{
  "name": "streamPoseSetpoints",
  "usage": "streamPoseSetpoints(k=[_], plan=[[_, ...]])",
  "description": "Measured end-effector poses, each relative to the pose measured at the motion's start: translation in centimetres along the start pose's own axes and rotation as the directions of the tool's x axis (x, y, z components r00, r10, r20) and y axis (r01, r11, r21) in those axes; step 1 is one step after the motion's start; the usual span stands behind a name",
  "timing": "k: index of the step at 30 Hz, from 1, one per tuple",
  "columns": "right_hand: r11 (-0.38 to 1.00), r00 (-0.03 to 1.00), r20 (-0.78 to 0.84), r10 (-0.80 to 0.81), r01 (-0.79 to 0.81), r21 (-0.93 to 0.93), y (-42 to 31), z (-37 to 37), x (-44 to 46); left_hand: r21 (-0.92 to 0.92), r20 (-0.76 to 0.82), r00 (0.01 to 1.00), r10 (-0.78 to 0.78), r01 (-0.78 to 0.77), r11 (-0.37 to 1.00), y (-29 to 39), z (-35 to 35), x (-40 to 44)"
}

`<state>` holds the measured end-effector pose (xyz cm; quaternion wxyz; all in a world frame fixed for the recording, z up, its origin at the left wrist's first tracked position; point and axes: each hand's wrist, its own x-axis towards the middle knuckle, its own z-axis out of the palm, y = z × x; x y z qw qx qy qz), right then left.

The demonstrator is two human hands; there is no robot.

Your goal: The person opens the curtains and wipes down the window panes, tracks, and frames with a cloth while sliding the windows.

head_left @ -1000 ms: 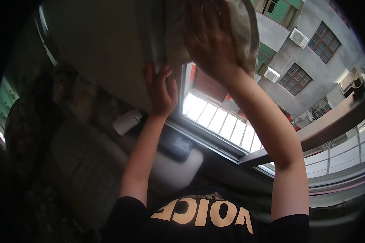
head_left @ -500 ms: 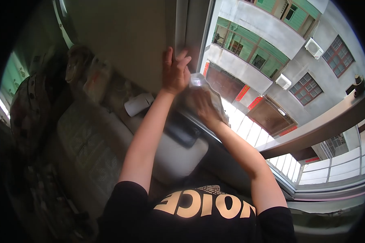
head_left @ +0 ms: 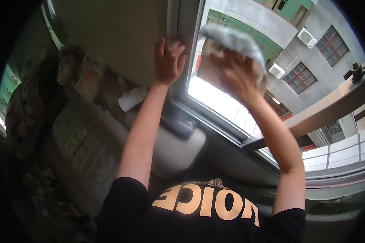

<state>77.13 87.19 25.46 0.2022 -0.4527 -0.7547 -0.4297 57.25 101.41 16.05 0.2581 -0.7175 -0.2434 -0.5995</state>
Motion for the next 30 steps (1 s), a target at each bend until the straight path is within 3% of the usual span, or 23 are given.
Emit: streamPoseSetpoints(k=[1,2,6,10,12,13,14,15,19,20,21,22,25,26,27,29,30], plan=[[0.995,0.996,0.037,0.086,-0.084,-0.053,1.4,-3.2,2.6,-0.021,0.024,1.0,-0.006,0.007,1.0,0.0,0.0,-0.1],[0.975,0.987,-0.07,0.147,-0.157,-0.159,3.1,-4.2,4.1,-0.026,0.009,1.0,0.005,-0.005,1.0,-0.1,0.0,-0.1],[0.9,0.876,-0.477,0.074,-0.265,-0.346,10.0,-8.3,9.9,-0.023,-0.011,0.999,0.036,-0.036,0.999,0.4,0.0,0.2],[0.95,0.902,-0.431,0.037,-0.165,-0.264,8.1,-6.1,7.9,0.003,-0.019,0.998,0.06,-0.06,0.998,0.9,0.1,0.1],[0.975,0.927,-0.36,0.101,-0.165,-0.151,4.8,-4.6,4.6,0.01,-0.022,0.997,0.067,-0.067,0.998,1.5,0.1,0.3],[0.973,0.972,-0.221,0.075,-0.12,-0.199,3.9,-2.7,2.0,0.01,-0.016,0.998,0.066,-0.066,0.998,1.5,0.1,0.2],[0.983,0.986,-0.125,0.11,-0.126,-0.13,1.9,-1.2,-0.3,0.012,-0.013,0.998,0.064,-0.064,0.998,1.6,0.2,0.3],[0.996,0.977,-0.208,0.034,-0.05,-0.071,0.4,0.5,-2.1,0.008,-0.017,0.998,0.063,-0.062,0.998,1.6,0.2,0.2],[0.945,0.985,0.17,0.034,-0.087,0.316,-4.6,5.9,-13.0,0.035,-0.033,0.997,0.07,-0.069,0.997,1.9,0.6,0.2],[0.963,0.957,0.272,-0.104,0.028,0.269,-5.2,9.0,-17.2,0.052,-0.03,0.997,0.069,-0.067,0.996,1.9,0.7,0.1],[0.971,0.899,0.369,-0.238,0.212,0.11,-5.3,9.1,-18.8,0.051,-0.039,0.997,0.068,-0.066,0.996,1.8,0.8,0.0],[0.949,0.86,0.408,-0.306,0.308,0.064,-5.4,8.2,-19.6,0.039,-0.025,0.998,0.051,-0.05,0.998,1.7,0.8,-0.2],[0.916,0.817,0.445,-0.368,0.402,0.02,-3.7,6.4,-20.9,0.027,-0.019,0.999,0.038,-0.038,0.999,1.3,0.9,-0.2],[0.961,0.839,0.488,-0.24,0.134,0.241,-3.1,5.7,-21.4,0.032,-0.018,0.999,0.04,-0.04,0.999,1.2,0.9,-0.3],[0.89,0.846,0.522,-0.107,-0.152,0.429,-2.5,4.4,-21.0,0.028,-0.016,0.999,0.039,-0.039,0.999,1.1,0.9,-0.3],[0.837,0.939,0.289,0.185,-0.305,0.454,-0.3,-0.2,-16.2,0.01,-0.012,0.999,0.034,-0.034,0.999,1.2,0.5,-0.1],[0.918,0.972,0.137,0.189,-0.224,0.328,1.1,-1.8,-14.0,0.055,-0.022,0.997,0.068,-0.066,0.996,1.5,0.1,0.5]])
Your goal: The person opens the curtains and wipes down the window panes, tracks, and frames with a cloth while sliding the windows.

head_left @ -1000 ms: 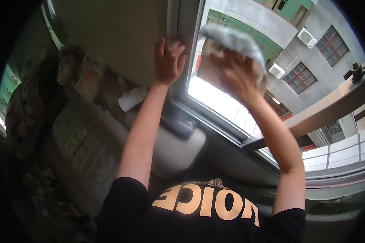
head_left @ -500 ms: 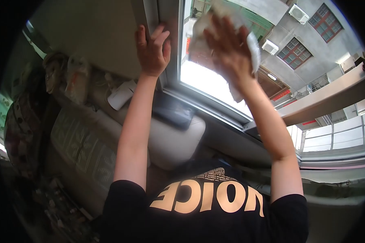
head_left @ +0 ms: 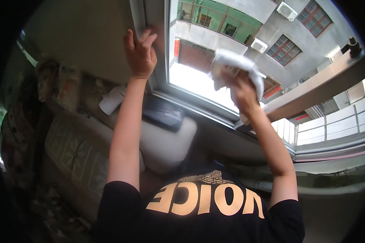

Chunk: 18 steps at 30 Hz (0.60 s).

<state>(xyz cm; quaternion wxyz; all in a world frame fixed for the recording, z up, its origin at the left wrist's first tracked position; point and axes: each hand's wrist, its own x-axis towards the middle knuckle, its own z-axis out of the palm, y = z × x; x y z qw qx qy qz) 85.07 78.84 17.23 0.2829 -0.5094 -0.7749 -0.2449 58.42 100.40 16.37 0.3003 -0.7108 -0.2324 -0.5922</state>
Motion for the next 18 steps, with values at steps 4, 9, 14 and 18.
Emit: streamPoseSetpoints(k=[4,9,14,18], plan=[[0.875,0.928,-0.363,-0.088,-0.102,-0.473,2.0,-9.5,8.9,-0.013,0.011,1.0,0.023,-0.023,1.0,0.2,0.1,0.0],[0.933,0.63,-0.723,0.285,-0.354,0.059,3.4,-14.2,14.5,0.106,-0.013,0.997,0.077,-0.075,0.991,0.6,0.1,0.4],[0.894,0.743,-0.667,0.053,-0.333,-0.299,3.9,-7.3,5.3,0.073,0.011,0.996,0.091,-0.092,0.993,0.7,0.1,0.8],[0.774,0.872,-0.353,0.34,-0.472,-0.422,-0.7,1.5,-4.0,-0.029,-0.032,0.999,0.043,-0.044,0.999,0.5,0.4,0.4]])
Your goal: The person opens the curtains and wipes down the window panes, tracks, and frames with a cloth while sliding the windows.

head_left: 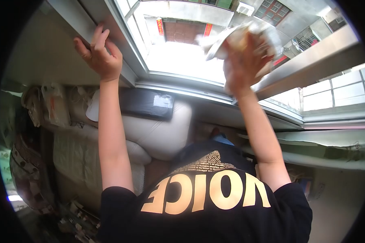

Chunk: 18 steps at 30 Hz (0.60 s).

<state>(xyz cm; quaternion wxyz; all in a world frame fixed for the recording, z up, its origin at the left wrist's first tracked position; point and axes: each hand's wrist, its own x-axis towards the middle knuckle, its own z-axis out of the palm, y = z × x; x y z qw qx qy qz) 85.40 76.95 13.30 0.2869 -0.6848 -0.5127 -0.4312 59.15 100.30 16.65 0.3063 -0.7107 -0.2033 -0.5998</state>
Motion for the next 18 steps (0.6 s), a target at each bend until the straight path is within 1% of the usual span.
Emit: streamPoseSetpoints(k=[1,2,3,4,5,7,9,10,11,13,15,17,18], plan=[[0.999,0.998,0.048,-0.041,0.042,-0.019,-0.2,1.1,-2.9,-0.01,-0.012,1.0,0.009,-0.009,1.0,0.0,0.1,0.0],[0.996,0.986,0.143,-0.08,0.085,-0.03,-0.2,1.4,-5.3,-0.023,0.008,1.0,0.014,-0.014,1.0,0.1,-0.1,0.3],[0.994,0.939,0.341,-0.053,0.019,0.104,-0.2,0.8,-6.8,-0.035,0.028,0.999,0.018,-0.017,0.999,0.2,-0.2,0.4],[0.992,0.929,0.349,-0.122,0.102,0.073,-0.1,1.1,-8.1,-0.039,0.035,0.999,0.013,-0.011,0.999,0.2,-0.2,0.3],[0.98,0.815,0.571,-0.098,-0.021,0.198,0.6,1.1,-9.3,-0.046,0.021,1.0,0.015,-0.015,0.999,0.1,-0.1,0.2],[0.938,0.898,0.382,-0.221,0.088,0.335,1.0,0.9,-10.4,0.002,0.035,0.999,0.004,-0.004,1.0,0.2,0.0,0.0],[0.905,0.931,0.319,-0.177,0.026,0.424,0.8,1.2,-11.0,0.013,0.037,0.999,0.006,-0.006,1.0,0.1,0.0,-0.1],[0.913,0.912,0.364,-0.191,0.028,0.408,1.0,1.2,-11.2,0.067,0.056,0.998,0.024,-0.028,0.997,0.1,-0.2,-0.1],[0.915,0.914,0.36,-0.189,0.031,0.402,1.5,1.6,-11.1,0.121,0.078,0.996,0.04,-0.05,0.991,0.2,-0.2,-0.1],[0.976,0.985,0.148,-0.092,0.06,0.209,1.2,0.9,-6.8,0.118,0.069,0.997,0.046,-0.053,0.992,0.1,0.0,0.1],[0.956,0.999,-0.026,0.022,-0.014,0.294,0.7,-1.1,-1.2,0.105,0.089,0.994,0.059,-0.069,0.992,0.2,-0.4,0.0],[0.967,0.982,-0.189,0.029,0.02,0.253,1.3,-3.3,4.1,0.112,0.081,0.994,0.072,-0.08,0.99,0.2,-0.4,0.2],[0.95,0.963,-0.268,0.025,0.06,0.306,2.1,-3.9,6.3,0.108,0.097,0.992,0.078,-0.088,0.99,0.2,-0.3,0.3]])
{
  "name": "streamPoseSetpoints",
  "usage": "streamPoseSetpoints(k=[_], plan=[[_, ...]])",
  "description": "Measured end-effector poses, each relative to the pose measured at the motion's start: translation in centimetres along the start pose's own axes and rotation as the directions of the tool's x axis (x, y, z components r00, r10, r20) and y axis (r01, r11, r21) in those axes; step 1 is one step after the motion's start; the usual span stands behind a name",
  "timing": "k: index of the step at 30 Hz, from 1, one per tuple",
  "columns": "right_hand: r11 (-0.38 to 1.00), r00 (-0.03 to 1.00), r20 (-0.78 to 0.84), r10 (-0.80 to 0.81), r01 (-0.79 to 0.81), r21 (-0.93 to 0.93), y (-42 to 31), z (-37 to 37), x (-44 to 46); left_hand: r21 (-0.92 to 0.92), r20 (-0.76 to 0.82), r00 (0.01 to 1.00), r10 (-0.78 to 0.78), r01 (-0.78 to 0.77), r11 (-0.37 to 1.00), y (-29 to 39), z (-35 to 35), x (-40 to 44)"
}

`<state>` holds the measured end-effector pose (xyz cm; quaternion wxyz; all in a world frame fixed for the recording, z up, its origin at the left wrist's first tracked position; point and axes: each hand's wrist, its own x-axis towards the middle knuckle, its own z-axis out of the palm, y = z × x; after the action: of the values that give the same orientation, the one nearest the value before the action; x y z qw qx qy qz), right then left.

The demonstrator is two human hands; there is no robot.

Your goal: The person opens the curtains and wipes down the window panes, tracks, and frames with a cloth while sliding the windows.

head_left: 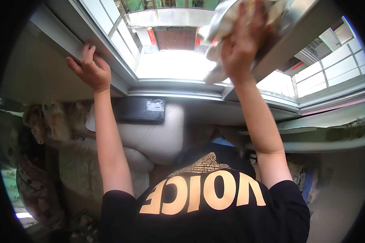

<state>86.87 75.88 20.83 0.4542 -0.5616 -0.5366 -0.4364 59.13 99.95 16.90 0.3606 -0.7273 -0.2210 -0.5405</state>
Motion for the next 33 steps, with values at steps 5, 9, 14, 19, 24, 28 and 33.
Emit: streamPoseSetpoints(k=[5,9,14,19,24,28,33], plan=[[0.95,0.903,-0.379,-0.203,0.088,-0.299,1.6,2.1,4.1,0.003,-0.021,1.0,-0.006,0.006,1.0,-0.1,0.0,0.0],[0.982,0.999,0.029,0.029,-0.023,-0.188,-0.2,1.0,-3.5,-0.014,-0.046,0.999,0.001,-0.002,1.0,-0.1,0.1,0.2],[0.962,0.884,0.429,0.187,-0.077,-0.26,-1.6,0.9,-17.9,-0.047,-0.064,0.997,-0.034,0.031,0.998,0.0,0.3,-0.1],[0.986,0.87,0.467,0.161,-0.119,-0.118,-3.6,0.1,-20.8,-0.053,-0.077,0.996,-0.041,0.037,0.998,0.1,-0.1,0.4],[0.977,0.761,0.643,0.084,-0.19,0.097,-7.3,3.9,-19.8,-0.08,0.003,0.995,-0.098,0.097,0.992,0.8,-0.7,0.7],[0.961,0.685,0.727,-0.055,-0.162,0.225,-12.4,10.1,-18.5,-0.082,0.01,0.995,-0.102,0.102,0.991,1.2,-0.9,0.6],[0.943,0.706,0.701,-0.097,-0.161,0.292,-14.3,12.8,-16.9,-0.038,-0.03,0.995,-0.096,0.095,0.995,2.5,-0.7,1.3]])
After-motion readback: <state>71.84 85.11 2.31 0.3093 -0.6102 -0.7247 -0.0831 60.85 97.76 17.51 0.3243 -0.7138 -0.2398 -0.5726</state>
